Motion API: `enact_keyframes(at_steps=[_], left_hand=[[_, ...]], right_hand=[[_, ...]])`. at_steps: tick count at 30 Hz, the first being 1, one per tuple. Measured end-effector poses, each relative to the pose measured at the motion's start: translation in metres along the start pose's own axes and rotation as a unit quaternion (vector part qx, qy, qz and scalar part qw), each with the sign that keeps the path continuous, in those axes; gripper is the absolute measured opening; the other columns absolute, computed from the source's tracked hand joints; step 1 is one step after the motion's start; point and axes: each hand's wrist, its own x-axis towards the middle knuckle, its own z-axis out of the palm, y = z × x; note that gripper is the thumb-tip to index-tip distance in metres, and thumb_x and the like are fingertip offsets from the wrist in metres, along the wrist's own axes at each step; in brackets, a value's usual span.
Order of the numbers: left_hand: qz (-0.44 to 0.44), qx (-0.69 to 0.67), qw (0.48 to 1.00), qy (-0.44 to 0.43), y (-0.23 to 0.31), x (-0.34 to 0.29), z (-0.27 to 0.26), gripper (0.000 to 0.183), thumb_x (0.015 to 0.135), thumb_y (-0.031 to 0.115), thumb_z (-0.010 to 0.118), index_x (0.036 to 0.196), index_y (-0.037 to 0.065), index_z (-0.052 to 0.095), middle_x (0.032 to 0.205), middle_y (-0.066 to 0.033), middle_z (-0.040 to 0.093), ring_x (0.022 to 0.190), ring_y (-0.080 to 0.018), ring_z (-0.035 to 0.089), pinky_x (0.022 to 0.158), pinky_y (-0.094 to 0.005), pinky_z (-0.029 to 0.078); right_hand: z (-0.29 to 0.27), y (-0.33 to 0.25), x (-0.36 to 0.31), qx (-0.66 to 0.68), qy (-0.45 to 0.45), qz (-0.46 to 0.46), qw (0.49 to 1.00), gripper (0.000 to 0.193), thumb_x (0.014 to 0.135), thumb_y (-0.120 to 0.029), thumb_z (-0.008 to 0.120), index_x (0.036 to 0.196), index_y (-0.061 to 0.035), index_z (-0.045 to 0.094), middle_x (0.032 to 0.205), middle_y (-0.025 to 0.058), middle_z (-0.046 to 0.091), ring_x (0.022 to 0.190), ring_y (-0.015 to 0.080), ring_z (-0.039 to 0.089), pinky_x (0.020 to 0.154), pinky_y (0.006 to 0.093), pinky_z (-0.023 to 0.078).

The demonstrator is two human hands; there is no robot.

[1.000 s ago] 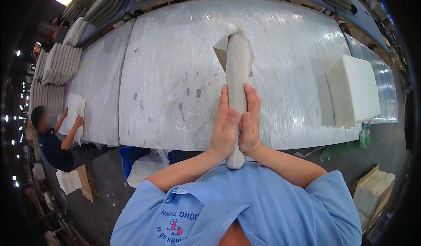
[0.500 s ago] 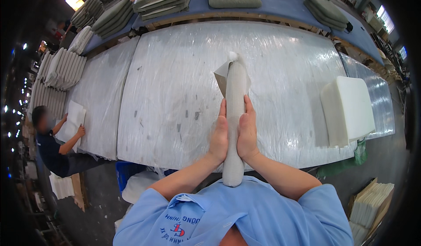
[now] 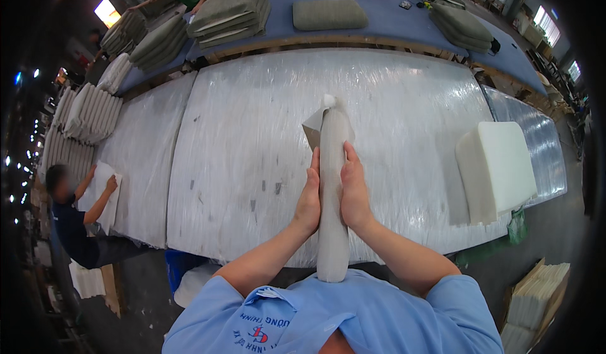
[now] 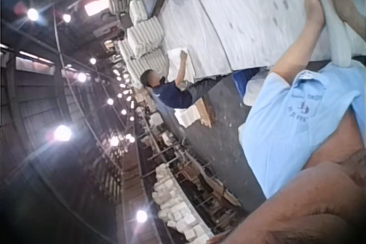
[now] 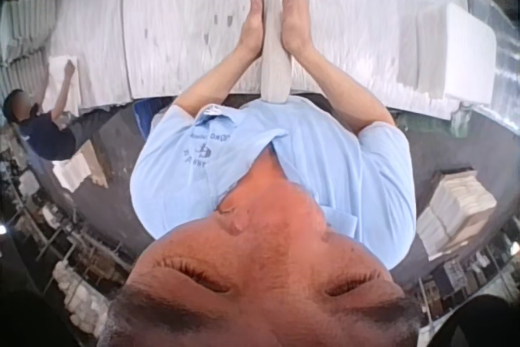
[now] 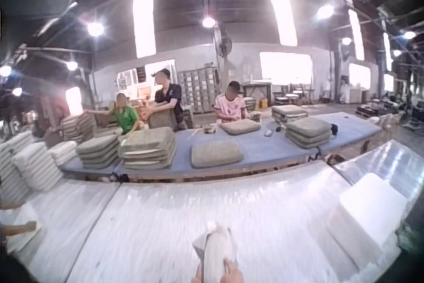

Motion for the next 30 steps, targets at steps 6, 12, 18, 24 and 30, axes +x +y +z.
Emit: enact_keyframes(at_steps=[6, 12, 18, 24, 30], left_hand=[[0.019, 0.131, 0.991, 0.025, 0.006, -0.001, 0.019, 0.083, 0.112, 0.063, 0.015, 0.170, 0.005, 0.006, 0.177, -0.0139, 0.011, 0.162, -0.0265, 0.012, 0.131, -0.0398, 0.011], [0.031, 0.061, 0.998, 0.004, 0.000, 0.016, 0.005, 0.083, 0.111, 0.064, 0.015, 0.170, 0.008, 0.007, 0.177, -0.0118, 0.012, 0.162, -0.0259, 0.014, 0.131, -0.0398, 0.012], [0.005, 0.038, 0.999, 0.015, 0.008, 0.039, 0.001, 0.083, 0.111, 0.066, 0.016, 0.171, 0.009, 0.008, 0.177, -0.0106, 0.012, 0.162, -0.0255, 0.013, 0.131, -0.0399, 0.012], [0.009, 0.150, 0.988, 0.039, 0.017, 0.035, 0.016, 0.087, 0.109, 0.068, 0.016, 0.170, 0.006, 0.008, 0.177, -0.0138, 0.009, 0.163, -0.0265, 0.009, 0.131, -0.0396, 0.010], [0.022, 0.089, 0.996, -0.009, 0.013, 0.064, 0.007, 0.087, 0.109, 0.069, 0.015, 0.170, 0.008, 0.010, 0.177, -0.0130, 0.009, 0.163, -0.0265, 0.008, 0.131, -0.0383, 0.009]], right_hand=[[-0.002, 0.010, -0.005, -0.042, 0.050, -0.072, 0.995, 0.062, 0.109, -0.029, 0.036, 0.160, 0.0047, 0.031, 0.160, 0.0252, 0.036, 0.148, 0.0392, 0.036, 0.125, 0.0450, 0.024], [-0.008, 0.016, 0.019, -0.021, 0.008, -0.057, 0.998, 0.064, 0.112, -0.040, 0.033, 0.159, 0.0041, 0.033, 0.160, 0.0243, 0.039, 0.150, 0.0385, 0.034, 0.126, 0.0446, 0.024], [0.003, 0.006, 0.045, 0.004, 0.006, -0.012, 1.000, 0.067, 0.114, -0.046, 0.030, 0.161, 0.0028, 0.031, 0.162, 0.0231, 0.036, 0.152, 0.0375, 0.030, 0.127, 0.0455, 0.021], [0.002, 0.012, 0.041, -0.064, 0.054, -0.080, 0.993, 0.067, 0.113, -0.048, 0.030, 0.161, -0.0003, 0.032, 0.163, 0.0208, 0.036, 0.153, 0.0372, 0.029, 0.127, 0.0464, 0.021], [-0.010, 0.026, 0.067, 0.044, 0.030, -0.051, 0.997, 0.065, 0.114, -0.042, 0.032, 0.161, 0.0034, 0.032, 0.165, 0.0220, 0.034, 0.155, 0.0365, 0.027, 0.128, 0.0446, 0.020]])
